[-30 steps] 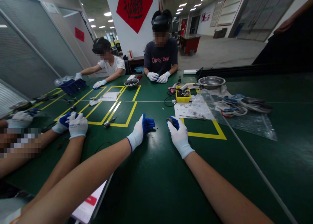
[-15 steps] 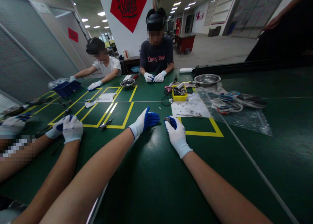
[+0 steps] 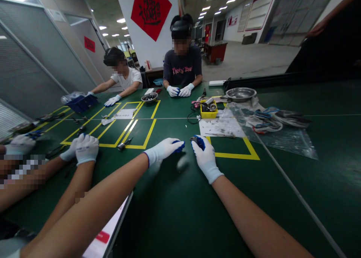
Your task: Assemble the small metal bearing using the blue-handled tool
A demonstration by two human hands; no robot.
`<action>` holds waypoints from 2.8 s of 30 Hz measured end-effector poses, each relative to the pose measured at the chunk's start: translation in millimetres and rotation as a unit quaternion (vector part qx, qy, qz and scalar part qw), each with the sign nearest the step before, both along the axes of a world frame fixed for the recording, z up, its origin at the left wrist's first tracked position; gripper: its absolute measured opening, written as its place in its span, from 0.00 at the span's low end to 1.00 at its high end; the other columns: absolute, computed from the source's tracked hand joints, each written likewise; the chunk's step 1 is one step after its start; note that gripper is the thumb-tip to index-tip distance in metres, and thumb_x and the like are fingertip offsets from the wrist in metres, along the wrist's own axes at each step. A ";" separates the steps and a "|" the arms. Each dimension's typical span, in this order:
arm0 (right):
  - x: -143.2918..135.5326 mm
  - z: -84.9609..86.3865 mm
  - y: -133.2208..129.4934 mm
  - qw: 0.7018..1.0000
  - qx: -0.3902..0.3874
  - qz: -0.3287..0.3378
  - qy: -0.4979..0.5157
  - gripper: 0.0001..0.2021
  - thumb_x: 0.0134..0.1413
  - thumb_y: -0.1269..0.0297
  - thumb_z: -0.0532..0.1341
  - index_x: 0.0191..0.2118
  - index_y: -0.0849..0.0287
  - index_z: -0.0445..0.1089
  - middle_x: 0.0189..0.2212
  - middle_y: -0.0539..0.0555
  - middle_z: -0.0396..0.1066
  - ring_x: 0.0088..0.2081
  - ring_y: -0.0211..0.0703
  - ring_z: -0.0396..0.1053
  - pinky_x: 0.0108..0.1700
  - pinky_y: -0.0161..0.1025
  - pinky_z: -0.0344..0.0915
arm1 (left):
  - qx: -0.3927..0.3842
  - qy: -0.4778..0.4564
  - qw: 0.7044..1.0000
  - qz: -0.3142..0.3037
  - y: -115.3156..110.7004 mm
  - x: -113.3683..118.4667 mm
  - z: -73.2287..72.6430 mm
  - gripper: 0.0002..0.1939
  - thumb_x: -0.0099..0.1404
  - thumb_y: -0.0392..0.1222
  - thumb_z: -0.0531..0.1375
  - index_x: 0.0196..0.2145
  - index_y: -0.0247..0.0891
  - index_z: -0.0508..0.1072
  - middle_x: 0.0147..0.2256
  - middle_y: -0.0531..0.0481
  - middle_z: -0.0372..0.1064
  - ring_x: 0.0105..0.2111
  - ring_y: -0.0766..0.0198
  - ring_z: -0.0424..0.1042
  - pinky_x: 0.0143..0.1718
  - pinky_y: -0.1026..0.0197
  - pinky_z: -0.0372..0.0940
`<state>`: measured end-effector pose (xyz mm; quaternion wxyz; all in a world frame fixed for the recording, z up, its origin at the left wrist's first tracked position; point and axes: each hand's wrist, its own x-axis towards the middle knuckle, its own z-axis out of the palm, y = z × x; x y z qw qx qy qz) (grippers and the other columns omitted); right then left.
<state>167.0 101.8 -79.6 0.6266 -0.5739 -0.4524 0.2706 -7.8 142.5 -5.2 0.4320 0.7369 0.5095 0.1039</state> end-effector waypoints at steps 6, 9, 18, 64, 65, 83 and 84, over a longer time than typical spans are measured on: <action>-0.4 -1.4 1.2 1.000 0.001 -0.005 0.005 0.19 0.51 0.50 0.64 0.44 0.56 0.78 0.45 0.61 0.81 0.47 0.58 0.76 0.57 0.57 0.70 | 0.085 0.186 0.978 0.042 -11.8 -24.6 14.1 0.18 0.63 0.51 0.61 0.46 0.38 0.80 0.56 0.34 0.75 0.60 0.39 0.70 0.64 0.43 0.60; 0.3 -1.7 0.8 1.000 0.002 -0.004 0.004 0.19 0.52 0.50 0.63 0.44 0.56 0.78 0.44 0.61 0.81 0.47 0.57 0.76 0.56 0.57 0.70 | 0.093 0.223 0.968 0.063 -11.0 -27.5 11.1 0.12 0.64 0.48 0.59 0.37 0.40 0.80 0.49 0.35 0.79 0.57 0.40 0.73 0.62 0.46 0.63; 2.5 -0.5 -2.4 1.000 0.004 0.000 0.001 0.19 0.51 0.50 0.64 0.44 0.56 0.78 0.44 0.61 0.81 0.46 0.58 0.76 0.55 0.57 0.70 | 0.075 0.223 0.969 0.070 -30.5 -16.6 5.8 0.08 0.56 0.46 0.66 0.27 0.38 0.76 0.41 0.29 0.79 0.49 0.33 0.77 0.54 0.41 0.67; 2.2 8.0 -9.9 0.999 0.002 0.035 0.004 0.18 0.51 0.52 0.64 0.44 0.57 0.77 0.43 0.60 0.81 0.46 0.57 0.76 0.56 0.57 0.71 | 0.148 0.270 0.940 -0.147 -47.0 -44.1 31.2 0.12 0.67 0.45 0.64 0.47 0.42 0.81 0.55 0.43 0.72 0.53 0.51 0.74 0.58 0.54 0.65; 2.2 8.8 -10.7 0.999 0.004 0.041 0.006 0.18 0.52 0.52 0.64 0.44 0.57 0.77 0.43 0.60 0.81 0.46 0.57 0.76 0.56 0.57 0.71 | 0.148 0.260 0.944 -0.136 -46.8 -43.2 31.9 0.12 0.67 0.45 0.63 0.46 0.42 0.81 0.55 0.43 0.73 0.53 0.51 0.74 0.57 0.54 0.66; 3.2 7.8 -19.1 0.994 0.014 0.104 0.025 0.18 0.44 0.61 0.68 0.44 0.55 0.72 0.40 0.57 0.80 0.44 0.54 0.78 0.53 0.55 0.74 | 0.186 -0.174 0.953 0.161 -37.6 16.9 4.5 0.06 0.57 0.33 0.67 0.35 0.36 0.79 0.37 0.46 0.80 0.40 0.56 0.78 0.50 0.52 0.72; 4.2 8.4 -22.1 0.993 0.016 0.112 0.015 0.18 0.44 0.62 0.67 0.44 0.55 0.71 0.40 0.57 0.79 0.45 0.54 0.78 0.53 0.55 0.75 | 0.186 -0.185 0.950 0.168 -41.9 17.2 -1.2 0.06 0.57 0.33 0.67 0.35 0.36 0.79 0.37 0.46 0.80 0.39 0.56 0.78 0.49 0.52 0.73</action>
